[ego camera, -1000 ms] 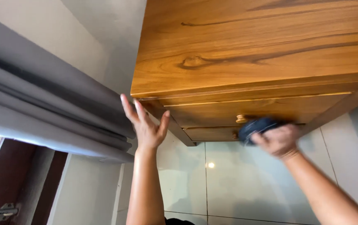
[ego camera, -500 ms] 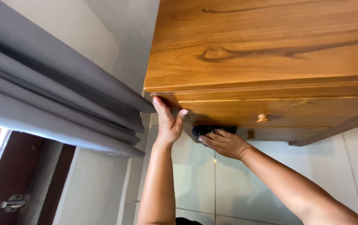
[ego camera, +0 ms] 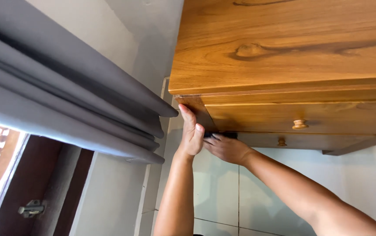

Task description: The person cleans a wooden nightstand using a dark cloth, wiping the top surface and the front drawer. They open the drawer to wipe the interior and then close it. Finally, the person moves to the bed and folds a white towel.

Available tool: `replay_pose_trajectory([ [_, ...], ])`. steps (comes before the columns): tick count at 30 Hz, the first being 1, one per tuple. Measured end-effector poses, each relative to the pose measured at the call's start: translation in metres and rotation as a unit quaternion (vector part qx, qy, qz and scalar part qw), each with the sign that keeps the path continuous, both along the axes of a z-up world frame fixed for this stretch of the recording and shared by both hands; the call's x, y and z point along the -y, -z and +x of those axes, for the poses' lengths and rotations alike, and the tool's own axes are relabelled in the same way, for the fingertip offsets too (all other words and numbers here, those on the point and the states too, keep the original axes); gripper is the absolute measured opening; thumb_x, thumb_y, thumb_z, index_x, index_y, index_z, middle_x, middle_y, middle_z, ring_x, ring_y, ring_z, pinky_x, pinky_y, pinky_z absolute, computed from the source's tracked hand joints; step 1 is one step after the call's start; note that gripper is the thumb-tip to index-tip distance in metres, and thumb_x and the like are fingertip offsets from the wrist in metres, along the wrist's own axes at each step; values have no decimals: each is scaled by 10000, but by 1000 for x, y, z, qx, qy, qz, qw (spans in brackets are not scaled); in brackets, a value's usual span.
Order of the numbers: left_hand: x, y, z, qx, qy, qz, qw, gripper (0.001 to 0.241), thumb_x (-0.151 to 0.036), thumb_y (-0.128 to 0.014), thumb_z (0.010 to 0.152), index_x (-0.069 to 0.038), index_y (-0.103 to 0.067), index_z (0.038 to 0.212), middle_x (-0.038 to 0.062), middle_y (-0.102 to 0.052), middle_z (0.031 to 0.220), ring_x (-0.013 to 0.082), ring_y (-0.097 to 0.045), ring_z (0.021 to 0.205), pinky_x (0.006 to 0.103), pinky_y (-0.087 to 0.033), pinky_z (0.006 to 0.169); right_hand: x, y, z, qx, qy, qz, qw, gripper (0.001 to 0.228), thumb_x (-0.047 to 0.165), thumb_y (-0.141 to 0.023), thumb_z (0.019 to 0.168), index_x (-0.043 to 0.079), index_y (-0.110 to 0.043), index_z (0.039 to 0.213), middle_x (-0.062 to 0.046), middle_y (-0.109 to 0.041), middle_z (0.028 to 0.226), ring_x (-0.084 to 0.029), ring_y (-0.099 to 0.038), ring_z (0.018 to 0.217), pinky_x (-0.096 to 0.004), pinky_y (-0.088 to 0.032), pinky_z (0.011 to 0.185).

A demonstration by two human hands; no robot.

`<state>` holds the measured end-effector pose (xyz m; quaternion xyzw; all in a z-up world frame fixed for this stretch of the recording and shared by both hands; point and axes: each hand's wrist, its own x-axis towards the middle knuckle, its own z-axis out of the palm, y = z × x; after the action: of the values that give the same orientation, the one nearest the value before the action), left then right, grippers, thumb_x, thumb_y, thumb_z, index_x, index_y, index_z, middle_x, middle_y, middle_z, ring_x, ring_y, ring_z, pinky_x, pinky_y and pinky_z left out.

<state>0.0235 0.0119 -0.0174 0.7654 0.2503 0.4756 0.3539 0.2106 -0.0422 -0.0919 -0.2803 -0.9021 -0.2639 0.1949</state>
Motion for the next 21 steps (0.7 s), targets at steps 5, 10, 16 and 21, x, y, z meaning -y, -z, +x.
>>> replay_pose_trajectory([
  [5,1,5,5,-6,-12,11,1000,866,-492,-382,1148,-118,233,1630,196,174,1768,346,127,1664,455,36,1346,39,131,88,219,31,-224,949,516,246,-579,869,27,-628,1333,-102,-386,1582,-267,-348,1466,-438,-247,1195],
  [10,-2,17,10,-5,-37,28,999,885,-515,-384,1135,-159,259,1628,180,217,1767,329,157,1664,460,47,1351,68,35,101,197,104,-92,970,492,199,-560,885,59,-630,1351,-32,-410,1574,-225,-406,1386,-387,-381,999],
  [16,6,5,9,14,-23,-6,1000,963,-515,-454,1124,-147,299,1599,179,237,1751,326,137,1653,453,19,1341,47,70,69,-7,91,37,995,470,179,-526,1031,126,-613,1490,-17,-468,1528,-200,-409,1350,-378,-363,1075],
  [21,-1,14,3,-23,-35,-7,999,996,-447,-487,1091,-126,305,1603,186,258,1744,314,169,1644,443,44,1329,80,130,133,331,125,-153,923,556,269,-521,979,-23,-576,1448,-135,-447,1519,-283,-398,1382,-443,-345,1054],
])
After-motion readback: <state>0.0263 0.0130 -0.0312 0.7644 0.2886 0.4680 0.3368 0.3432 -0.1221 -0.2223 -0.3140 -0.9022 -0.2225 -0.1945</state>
